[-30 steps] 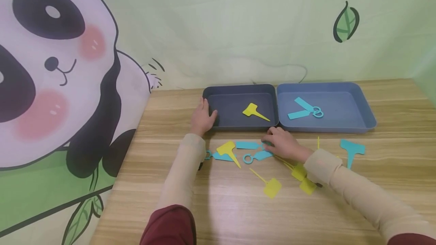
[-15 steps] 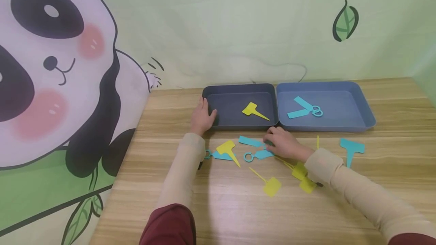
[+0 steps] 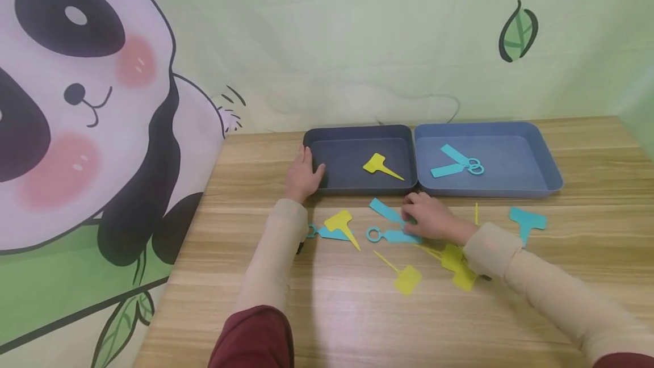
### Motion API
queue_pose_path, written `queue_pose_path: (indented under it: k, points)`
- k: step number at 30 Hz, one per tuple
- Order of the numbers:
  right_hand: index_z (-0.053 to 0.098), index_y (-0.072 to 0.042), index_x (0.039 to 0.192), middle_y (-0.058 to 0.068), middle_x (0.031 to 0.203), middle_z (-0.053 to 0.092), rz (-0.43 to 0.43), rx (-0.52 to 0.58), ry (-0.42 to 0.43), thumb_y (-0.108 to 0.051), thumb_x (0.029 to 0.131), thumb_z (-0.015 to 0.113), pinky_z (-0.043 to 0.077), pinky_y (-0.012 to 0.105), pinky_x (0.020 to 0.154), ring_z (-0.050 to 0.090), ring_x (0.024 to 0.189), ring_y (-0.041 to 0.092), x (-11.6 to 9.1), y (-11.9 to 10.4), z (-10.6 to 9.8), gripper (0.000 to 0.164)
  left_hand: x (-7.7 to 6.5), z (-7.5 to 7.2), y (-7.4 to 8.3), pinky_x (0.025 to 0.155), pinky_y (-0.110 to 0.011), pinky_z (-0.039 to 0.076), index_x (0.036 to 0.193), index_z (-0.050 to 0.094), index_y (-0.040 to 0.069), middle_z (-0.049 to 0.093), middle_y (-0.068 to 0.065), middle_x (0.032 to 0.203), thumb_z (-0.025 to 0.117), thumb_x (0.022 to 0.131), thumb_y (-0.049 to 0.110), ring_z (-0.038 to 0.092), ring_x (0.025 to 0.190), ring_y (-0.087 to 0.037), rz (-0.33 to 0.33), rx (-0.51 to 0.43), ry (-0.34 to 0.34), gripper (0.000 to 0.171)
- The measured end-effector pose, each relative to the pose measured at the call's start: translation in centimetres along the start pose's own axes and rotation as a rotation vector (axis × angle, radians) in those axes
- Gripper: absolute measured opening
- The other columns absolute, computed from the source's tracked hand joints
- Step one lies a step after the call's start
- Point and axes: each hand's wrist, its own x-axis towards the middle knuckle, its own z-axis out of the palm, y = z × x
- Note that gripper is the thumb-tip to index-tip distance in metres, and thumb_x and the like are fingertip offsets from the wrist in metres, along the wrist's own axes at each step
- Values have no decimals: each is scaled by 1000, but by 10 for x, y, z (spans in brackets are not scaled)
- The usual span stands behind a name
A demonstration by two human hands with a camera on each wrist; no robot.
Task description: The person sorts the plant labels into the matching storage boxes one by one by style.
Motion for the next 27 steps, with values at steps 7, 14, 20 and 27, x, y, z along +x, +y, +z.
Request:
queue_pose_path:
  k: [7,14,20,27]
  points:
    - [53,-17,66,14,112,53,-11,-23,-39,-29,72,68,42,39,73,47,94,29,-6,-1,-3,21,0,0,0,111,-35,17,142,10,3,2,-11,149,33,91,45,14,136,-25,3,-1,6,70]
    - [48,-19,57,13,108,55,-15,-57,-80,-35,68,71,43,43,77,48,96,31,-10,-5,-8,30,-1,-2,0,110,-36,19,141,12,2,7,-13,149,33,91,44,17,136,-25,11,-4,21,69]
    - [49,-18,58,10,101,57,-30,-52,-119,-33,67,71,43,43,72,48,97,30,-13,-7,-13,28,0,-2,-1,110,-35,18,141,11,2,6,-13,149,34,91,44,16,136,-25,7,-6,13,70]
    - [56,-6,112,12,118,53,-8,-46,-120,-34,69,72,41,45,84,47,103,29,-14,-7,-17,53,0,-1,0,110,-36,19,141,12,2,6,-13,149,34,91,44,17,136,-26,3,1,14,69]
